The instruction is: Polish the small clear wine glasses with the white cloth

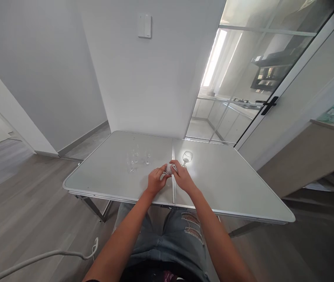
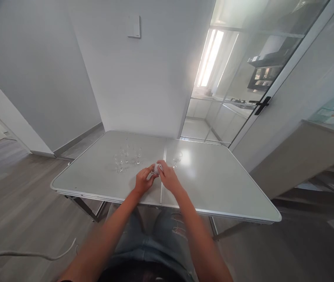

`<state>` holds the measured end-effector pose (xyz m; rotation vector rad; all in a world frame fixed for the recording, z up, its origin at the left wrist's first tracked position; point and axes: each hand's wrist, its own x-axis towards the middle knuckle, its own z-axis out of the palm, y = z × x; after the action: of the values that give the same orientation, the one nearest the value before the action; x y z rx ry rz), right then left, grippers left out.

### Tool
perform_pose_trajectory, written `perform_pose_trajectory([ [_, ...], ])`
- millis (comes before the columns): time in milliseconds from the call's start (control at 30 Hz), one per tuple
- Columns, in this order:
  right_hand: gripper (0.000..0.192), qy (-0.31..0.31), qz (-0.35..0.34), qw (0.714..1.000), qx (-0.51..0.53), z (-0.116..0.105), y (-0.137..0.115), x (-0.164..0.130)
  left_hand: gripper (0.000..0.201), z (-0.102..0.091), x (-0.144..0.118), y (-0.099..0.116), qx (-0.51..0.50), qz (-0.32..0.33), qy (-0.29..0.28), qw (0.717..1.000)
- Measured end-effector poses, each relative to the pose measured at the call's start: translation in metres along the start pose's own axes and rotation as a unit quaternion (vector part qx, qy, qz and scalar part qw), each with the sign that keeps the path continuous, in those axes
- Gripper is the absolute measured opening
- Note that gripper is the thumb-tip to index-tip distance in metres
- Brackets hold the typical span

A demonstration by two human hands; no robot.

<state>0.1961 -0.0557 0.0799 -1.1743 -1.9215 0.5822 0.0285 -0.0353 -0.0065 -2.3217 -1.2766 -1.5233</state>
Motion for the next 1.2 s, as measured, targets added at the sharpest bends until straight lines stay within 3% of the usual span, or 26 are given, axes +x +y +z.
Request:
perform_pose_trajectory([
  [100, 0.033, -0.048, -0.081, 0.996, -0.002, -0.003, -0.004, -0.003, 0.047, -0.002, -0.001, -0.002, -0.028, -0.024, 0.002, 0.999],
  [233, 0.032, -0.105, -0.183, 0.976, -0.049, -0.018, 0.011, -0.001, 0.046, -0.005, -0.001, -0.002, -0.059, -0.033, -0.014, 0.998],
  [367, 0.028, -0.159, -0.205, 0.964, -0.064, -0.035, 0.027, 0.003, 0.045, -0.005, 0.001, 0.0, -0.079, -0.021, -0.022, 0.996],
  [467, 0.025, -0.12, -0.136, 0.983, -0.003, -0.032, 0.024, 0.004, 0.047, -0.003, 0.001, 0.001, -0.062, -0.01, -0.016, 0.998],
  [600, 0.022, -0.02, 0.016, 0.998, 0.061, -0.01, 0.014, 0.006, 0.05, 0.0, 0.001, 0.0, -0.013, 0.002, -0.02, 1.0],
  [733, 0.014, 0.101, 0.171, 0.976, 0.085, 0.009, 0.011, 0.012, 0.048, 0.001, 0.002, 0.001, -0.002, 0.051, -0.031, 0.998],
  [800, 0.015, 0.115, 0.195, 0.969, 0.099, 0.012, 0.01, 0.013, 0.048, 0.0, 0.003, 0.002, -0.003, 0.059, -0.021, 0.998],
  [900, 0.019, 0.099, 0.129, 0.982, 0.092, 0.011, 0.004, 0.009, 0.048, -0.003, 0.004, 0.005, -0.004, 0.025, -0.012, 1.0],
  [1033, 0.031, 0.007, -0.044, 0.998, 0.05, -0.005, 0.004, -0.001, 0.047, -0.008, 0.004, 0.007, -0.042, -0.033, 0.003, 0.999],
  [1200, 0.039, -0.145, -0.23, 0.96, -0.066, -0.037, 0.027, 0.007, 0.045, -0.009, 0.004, 0.006, -0.074, -0.05, -0.005, 0.996],
])
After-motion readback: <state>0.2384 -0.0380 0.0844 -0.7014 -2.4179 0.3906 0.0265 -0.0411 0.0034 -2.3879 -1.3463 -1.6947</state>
